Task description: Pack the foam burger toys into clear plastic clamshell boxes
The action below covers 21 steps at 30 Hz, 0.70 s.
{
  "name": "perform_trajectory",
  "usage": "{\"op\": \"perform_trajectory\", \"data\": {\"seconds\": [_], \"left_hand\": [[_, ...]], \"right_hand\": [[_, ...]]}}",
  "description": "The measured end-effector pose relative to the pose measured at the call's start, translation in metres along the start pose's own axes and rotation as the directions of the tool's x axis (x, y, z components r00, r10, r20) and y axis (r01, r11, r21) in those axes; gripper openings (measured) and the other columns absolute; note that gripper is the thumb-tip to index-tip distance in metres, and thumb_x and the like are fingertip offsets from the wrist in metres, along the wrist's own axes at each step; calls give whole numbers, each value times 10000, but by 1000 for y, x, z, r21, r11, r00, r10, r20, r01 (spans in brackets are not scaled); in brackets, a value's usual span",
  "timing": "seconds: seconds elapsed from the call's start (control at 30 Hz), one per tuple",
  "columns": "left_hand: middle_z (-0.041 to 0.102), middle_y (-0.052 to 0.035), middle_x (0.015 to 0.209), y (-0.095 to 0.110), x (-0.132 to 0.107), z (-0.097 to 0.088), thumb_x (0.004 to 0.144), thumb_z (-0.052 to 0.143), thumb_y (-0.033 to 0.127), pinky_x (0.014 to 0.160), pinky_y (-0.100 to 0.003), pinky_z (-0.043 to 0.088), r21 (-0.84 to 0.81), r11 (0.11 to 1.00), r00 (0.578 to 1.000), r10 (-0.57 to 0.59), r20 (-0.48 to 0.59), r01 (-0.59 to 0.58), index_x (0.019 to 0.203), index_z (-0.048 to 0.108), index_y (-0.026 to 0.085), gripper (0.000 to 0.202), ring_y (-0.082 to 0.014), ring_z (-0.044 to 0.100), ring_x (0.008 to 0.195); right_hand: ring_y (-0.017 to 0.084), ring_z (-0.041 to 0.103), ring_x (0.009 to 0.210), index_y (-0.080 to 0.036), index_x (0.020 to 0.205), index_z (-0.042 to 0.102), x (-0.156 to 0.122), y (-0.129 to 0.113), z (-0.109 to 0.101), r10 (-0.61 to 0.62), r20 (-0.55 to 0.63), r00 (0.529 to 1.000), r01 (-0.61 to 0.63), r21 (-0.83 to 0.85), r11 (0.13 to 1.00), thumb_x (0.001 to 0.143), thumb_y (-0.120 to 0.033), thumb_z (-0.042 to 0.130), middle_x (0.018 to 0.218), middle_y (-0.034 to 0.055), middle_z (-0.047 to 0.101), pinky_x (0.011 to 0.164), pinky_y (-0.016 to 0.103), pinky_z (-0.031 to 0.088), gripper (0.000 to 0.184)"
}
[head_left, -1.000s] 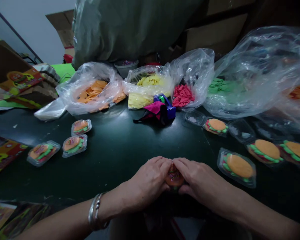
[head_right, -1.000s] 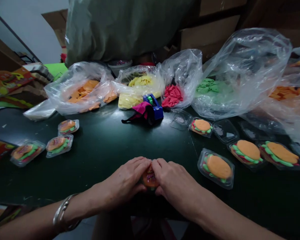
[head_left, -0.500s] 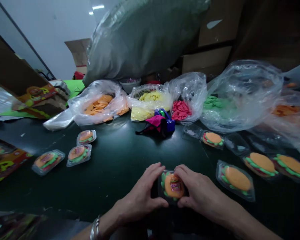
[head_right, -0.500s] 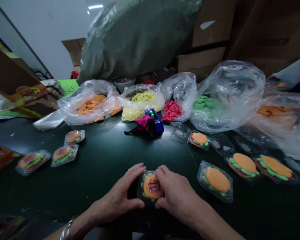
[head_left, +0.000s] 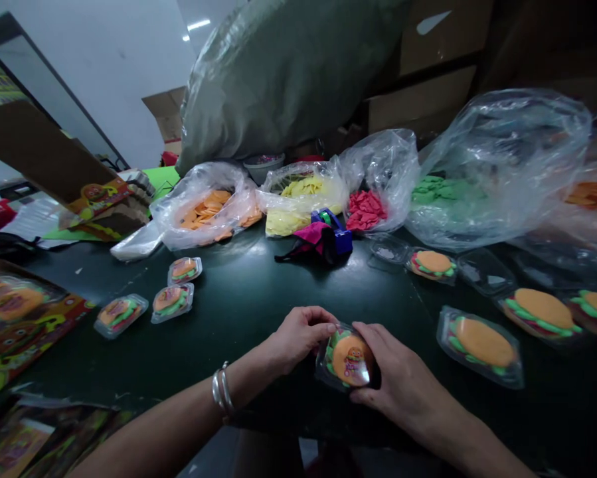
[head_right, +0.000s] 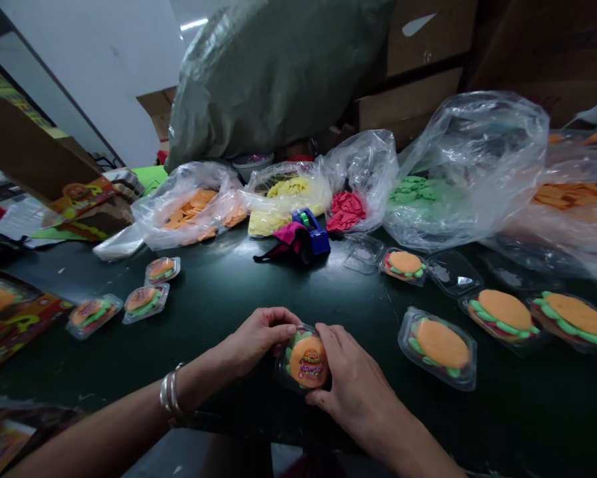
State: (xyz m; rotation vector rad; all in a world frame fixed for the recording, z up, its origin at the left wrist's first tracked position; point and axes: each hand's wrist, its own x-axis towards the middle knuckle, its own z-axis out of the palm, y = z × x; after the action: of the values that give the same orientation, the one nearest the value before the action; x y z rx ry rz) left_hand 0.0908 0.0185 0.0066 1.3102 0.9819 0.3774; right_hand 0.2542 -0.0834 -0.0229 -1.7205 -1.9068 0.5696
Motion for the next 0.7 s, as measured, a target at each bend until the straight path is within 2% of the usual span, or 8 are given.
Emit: {"op": "perform_trajectory", "data": {"seconds": [0.13,0.27,0.4,0.5,0.53,0.6,0.67,0.7], "left_hand": [[583,10,667,0,-12,6,673,653,258,608,-242,378,25,996,994,85,-63,-83,749,637,126,153,-104,470,603],[599,1,686,-9,-17,10,701,630,265,631,-247,390,26,991,984,135,-115,-133,736,635,137,132,-119,490,631],[601,1,695,-17,-15,10,704,642,271,628,-236,387,-63,988,985,131,-115,-139,754,638,127,152,-111,481,627],[596,11,683,-23,-18,11,708,671,282,604,-220,377,-150,979,983,116,-144,-137,770,637,126,171,-103,477,612],[595,14,683,-25,-21,11,717,675,294,599,-217,378,-197,970,981,114,-158,-145,776,631,130,179,-102,480,608],[591,19,682,-32,-34,14,737,679,328,594,-215,386,-300,940,979,116,-170,-163,787,617,143,202,-101,485,597],[586,22,684,-40,-55,18,748,685,361,597,-214,395,-359,917,980,124,-157,-174,802,615,153,226,-99,487,594],[588,19,692,-44,-67,21,749,692,369,603,-212,398,-350,920,981,130,-144,-173,807,623,155,232,-100,490,604]], "right_hand": [[321,581,1090,-102,1293,414,-9,-1,11,-114,-136,984,105,-71,992,535,-31,770,1208,189,577,924,461,522,840],[348,581,1085,-107,1313,394,-14,2,22,-213,-222,951,182,-152,971,543,15,731,1193,208,579,903,497,529,849],[359,565,1112,-122,1303,438,-11,2,21,-121,-197,973,115,-42,993,545,1,723,1214,202,576,943,528,493,819],[335,538,1165,-163,1313,448,-14,-2,4,28,-93,995,-4,243,970,523,-12,725,1287,169,544,990,501,459,850],[311,550,1154,-185,1326,435,-17,-5,-3,77,-50,996,-52,385,922,556,-47,722,1299,151,538,971,471,477,833],[252,609,1048,-209,1278,473,-29,-12,-13,174,24,984,-148,652,744,682,-179,695,1212,111,593,871,388,532,636],[188,634,851,-202,1079,582,-46,-21,-13,267,44,963,-193,803,564,793,-321,637,963,51,651,726,288,542,314],[161,612,773,-198,953,608,-55,-26,-8,313,27,949,-193,838,511,813,-367,630,843,20,636,676,248,522,220]]}}
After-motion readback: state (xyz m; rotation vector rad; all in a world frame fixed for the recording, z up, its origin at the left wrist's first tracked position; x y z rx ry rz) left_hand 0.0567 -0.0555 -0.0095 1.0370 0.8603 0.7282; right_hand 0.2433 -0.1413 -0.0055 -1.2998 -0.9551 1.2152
